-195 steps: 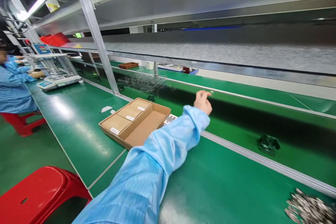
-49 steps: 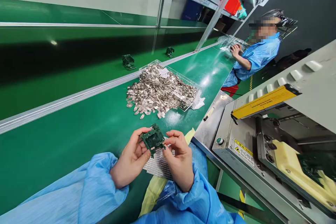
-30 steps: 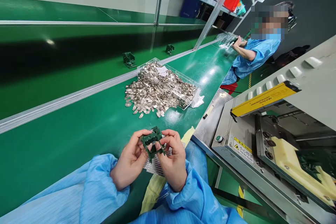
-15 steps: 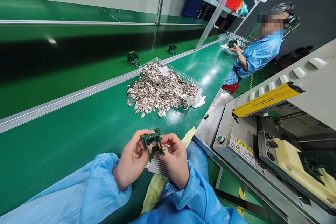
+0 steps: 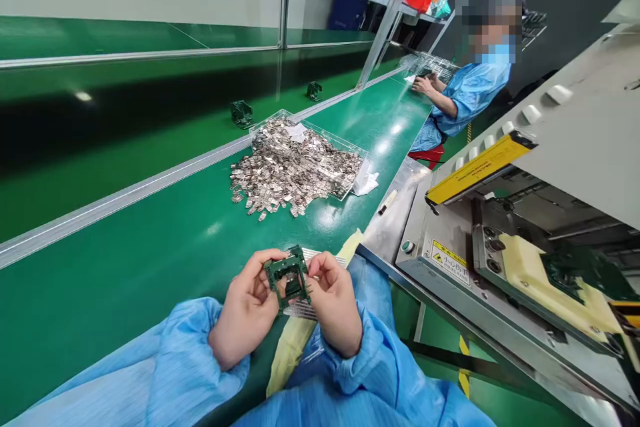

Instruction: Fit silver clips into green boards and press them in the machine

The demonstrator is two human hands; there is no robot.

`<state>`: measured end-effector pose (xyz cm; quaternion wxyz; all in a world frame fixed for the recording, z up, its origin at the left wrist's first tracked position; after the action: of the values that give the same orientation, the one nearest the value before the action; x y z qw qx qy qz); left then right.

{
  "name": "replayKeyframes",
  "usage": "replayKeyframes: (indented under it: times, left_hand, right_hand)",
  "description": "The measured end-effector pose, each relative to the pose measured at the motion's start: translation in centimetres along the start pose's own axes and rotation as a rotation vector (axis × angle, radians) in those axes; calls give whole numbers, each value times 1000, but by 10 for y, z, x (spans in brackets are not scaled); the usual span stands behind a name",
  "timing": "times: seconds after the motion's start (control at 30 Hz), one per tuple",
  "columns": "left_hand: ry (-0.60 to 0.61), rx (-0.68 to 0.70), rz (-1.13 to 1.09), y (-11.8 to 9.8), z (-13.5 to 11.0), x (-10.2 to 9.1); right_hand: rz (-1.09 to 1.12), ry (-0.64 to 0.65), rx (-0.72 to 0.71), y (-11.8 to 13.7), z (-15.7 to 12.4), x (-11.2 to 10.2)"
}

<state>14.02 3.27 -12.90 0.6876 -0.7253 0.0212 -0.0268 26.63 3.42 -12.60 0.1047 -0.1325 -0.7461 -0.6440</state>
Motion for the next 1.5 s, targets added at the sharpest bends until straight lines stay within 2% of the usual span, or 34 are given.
replayKeyframes:
  times: [0.43, 0.6, 0.67, 0.73, 0.8, 0.87, 0.93, 1.0, 1.07, 1.2, 1.37, 1.5]
  left_hand:
    - [40, 8, -61, -11, -7, 39]
    - [66, 19, -60, -18, -9, 53]
    - [66, 25, -64, -21, -7, 56]
    - [69, 14, -97, -21, -1, 60]
    - [89, -34, -169, -17, 9, 65]
    - [118, -86, -233, -10, 21, 72]
    - [134, -96, -243, -3, 32, 77]
    - [157, -71, -214, 3, 41, 82]
    - [176, -47, -164, 10, 46, 85]
    - [194, -52, -88, 23, 49, 84]
    - [226, -77, -121, 31, 50, 86]
    - [204, -89, -132, 28, 48, 85]
  right_hand:
    - [112, -59, -35, 7, -21, -32]
    - [136, -88, -86, 21, -26, -40]
    - [89, -103, -147, 30, -27, -54]
    - [54, -149, -206, 34, -27, -80]
    - [13, -229, -208, 27, -27, -111]
    - [-70, -233, -106, 5, -24, -130]
    - [-141, -123, 31, -23, -22, -128]
    - [-155, -23, 94, -43, -22, -114]
    - [-140, -31, 63, -50, -23, -105]
    - [-64, -71, -9, -64, -18, -100]
    - [-52, -128, -169, -82, -11, -115]
    - [-102, -155, -204, -87, -14, -118]
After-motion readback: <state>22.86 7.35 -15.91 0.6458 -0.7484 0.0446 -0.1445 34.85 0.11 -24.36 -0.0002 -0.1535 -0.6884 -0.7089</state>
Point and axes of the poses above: each hand's wrist, its own z-axis towards the middle knuckle, its own x-axis out of the palm, y = z × x, the point moved 9 cm from there along z, towards the middle knuckle, and after that the axes turned 5 degrees about z, right-handed, at the moved point
